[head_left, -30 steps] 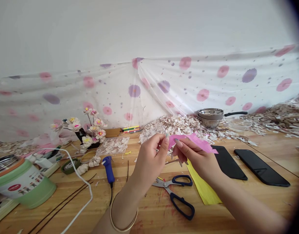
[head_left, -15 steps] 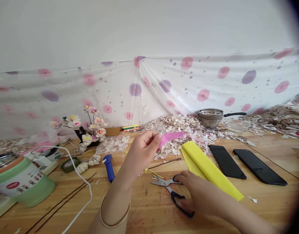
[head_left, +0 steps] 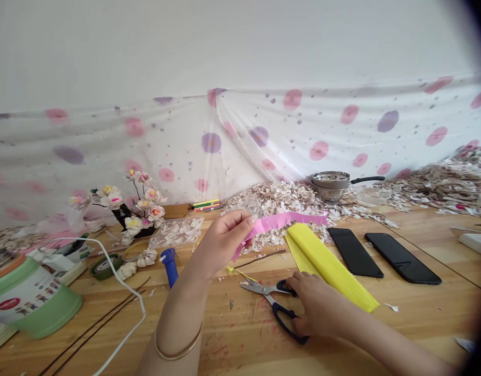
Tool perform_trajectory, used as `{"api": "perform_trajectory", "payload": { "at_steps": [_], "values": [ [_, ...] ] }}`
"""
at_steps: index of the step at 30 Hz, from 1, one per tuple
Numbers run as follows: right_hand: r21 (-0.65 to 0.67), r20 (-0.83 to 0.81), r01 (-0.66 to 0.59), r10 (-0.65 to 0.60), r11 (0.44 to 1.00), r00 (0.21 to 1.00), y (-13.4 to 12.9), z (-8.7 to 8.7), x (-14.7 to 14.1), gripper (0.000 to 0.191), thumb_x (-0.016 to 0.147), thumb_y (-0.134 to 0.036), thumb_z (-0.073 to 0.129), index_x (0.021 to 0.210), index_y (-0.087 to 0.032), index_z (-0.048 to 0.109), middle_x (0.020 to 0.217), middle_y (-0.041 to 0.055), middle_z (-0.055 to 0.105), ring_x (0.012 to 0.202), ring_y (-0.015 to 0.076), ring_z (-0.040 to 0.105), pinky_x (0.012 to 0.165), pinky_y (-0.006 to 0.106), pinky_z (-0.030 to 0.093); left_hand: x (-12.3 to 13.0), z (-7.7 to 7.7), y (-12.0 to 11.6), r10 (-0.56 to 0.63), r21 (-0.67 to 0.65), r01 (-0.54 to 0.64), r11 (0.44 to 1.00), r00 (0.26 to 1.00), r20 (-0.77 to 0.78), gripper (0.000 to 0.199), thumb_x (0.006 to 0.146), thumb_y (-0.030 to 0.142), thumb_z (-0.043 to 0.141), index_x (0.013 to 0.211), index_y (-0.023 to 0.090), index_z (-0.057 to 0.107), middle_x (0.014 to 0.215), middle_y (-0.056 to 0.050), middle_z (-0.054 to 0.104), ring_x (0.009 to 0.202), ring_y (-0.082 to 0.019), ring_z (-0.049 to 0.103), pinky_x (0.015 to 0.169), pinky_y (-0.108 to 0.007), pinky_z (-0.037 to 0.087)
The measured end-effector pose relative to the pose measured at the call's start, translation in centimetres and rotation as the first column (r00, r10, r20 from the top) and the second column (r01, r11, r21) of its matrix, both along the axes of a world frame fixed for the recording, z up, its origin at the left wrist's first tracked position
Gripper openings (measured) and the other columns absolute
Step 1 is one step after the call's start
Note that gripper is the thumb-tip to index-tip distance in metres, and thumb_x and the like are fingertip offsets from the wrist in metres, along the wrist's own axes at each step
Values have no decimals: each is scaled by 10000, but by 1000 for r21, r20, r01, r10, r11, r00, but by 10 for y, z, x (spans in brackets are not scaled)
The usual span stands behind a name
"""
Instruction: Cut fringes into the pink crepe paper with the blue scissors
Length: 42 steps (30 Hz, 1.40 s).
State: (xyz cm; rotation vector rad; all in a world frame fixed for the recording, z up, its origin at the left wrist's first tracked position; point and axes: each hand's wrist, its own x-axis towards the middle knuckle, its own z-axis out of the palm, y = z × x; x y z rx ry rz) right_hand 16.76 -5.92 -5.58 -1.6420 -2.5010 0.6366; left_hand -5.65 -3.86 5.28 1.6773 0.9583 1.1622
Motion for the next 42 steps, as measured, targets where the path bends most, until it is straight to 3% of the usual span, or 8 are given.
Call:
{"api": "perform_trajectory", "payload": {
  "at_steps": [4,7,10,12,16,20,26,42],
  "values": [
    [-337,-344,22,-144,941,928,7,11,14,248,698,-390,693,820,-174,698,796,83,683,731,238,613,664,350,459,0,1,-3,18,-12,-18,1000,1000,-4,354,884,473,578,677,190,528,578,42,523,473,-70,412,448,-198,330],
    [-454,-749,-187,-259,871,610,2,-1,26,347,749,-493,715,923,-195,685,892,73,677,810,230,615,751,364,458,0,2,-4,35,-16,-35,999,999,1,362,879,483,582,672,192,517,574,45,513,450,-64,396,417,-190,317],
    [-393,-913,-302,-329,868,242,-15,-26,21,527,669,-511,825,1087,-246,644,958,65,646,838,217,588,807,376,451,3,2,-5,47,-28,-47,998,999,-12,367,876,500,579,680,196,517,579,42,516,435,-64,385,383,-185,284],
    [-315,-948,-279,-288,907,134,-27,-43,10,557,689,-547,817,1128,-273,611,907,37,591,798,187,527,762,341,434,6,2,-5,42,-40,-43,998,999,-29,360,872,504,576,690,198,526,586,36,527,447,-69,396,386,-184,291],
    [-186,-969,-213,-143,959,202,-42,-53,-8,717,666,-736,735,1177,-263,566,888,34,527,759,183,456,709,323,422,13,0,-3,55,-34,-57,998,996,-64,340,864,494,568,699,199,535,601,22,554,483,-85,426,430,-201,341],
    [-195,-930,-218,-110,956,350,-50,-35,-9,774,654,-760,726,1205,-246,551,993,70,535,849,215,477,800,353,435,17,-2,-2,70,-20,-73,997,992,-108,326,878,486,544,730,195,551,643,11,588,500,-90,424,454,-213,344],
    [-213,-929,-178,-144,961,340,-55,-17,-10,551,824,-723,589,1084,-238,563,935,48,519,798,185,463,760,330,424,22,-8,-1,13,19,-10,1000,983,-185,345,919,491,516,765,188,571,672,18,561,547,-101,432,498,-224,346],
    [-246,-943,-182,-191,952,272,-41,-4,-22,519,871,-716,544,931,-202,513,686,-27,428,593,122,383,575,270,371,29,-15,0,-60,29,70,997,968,-245,345,955,461,482,716,216,441,550,78,372,478,-91,338,475,-226,270]
  ]
}}
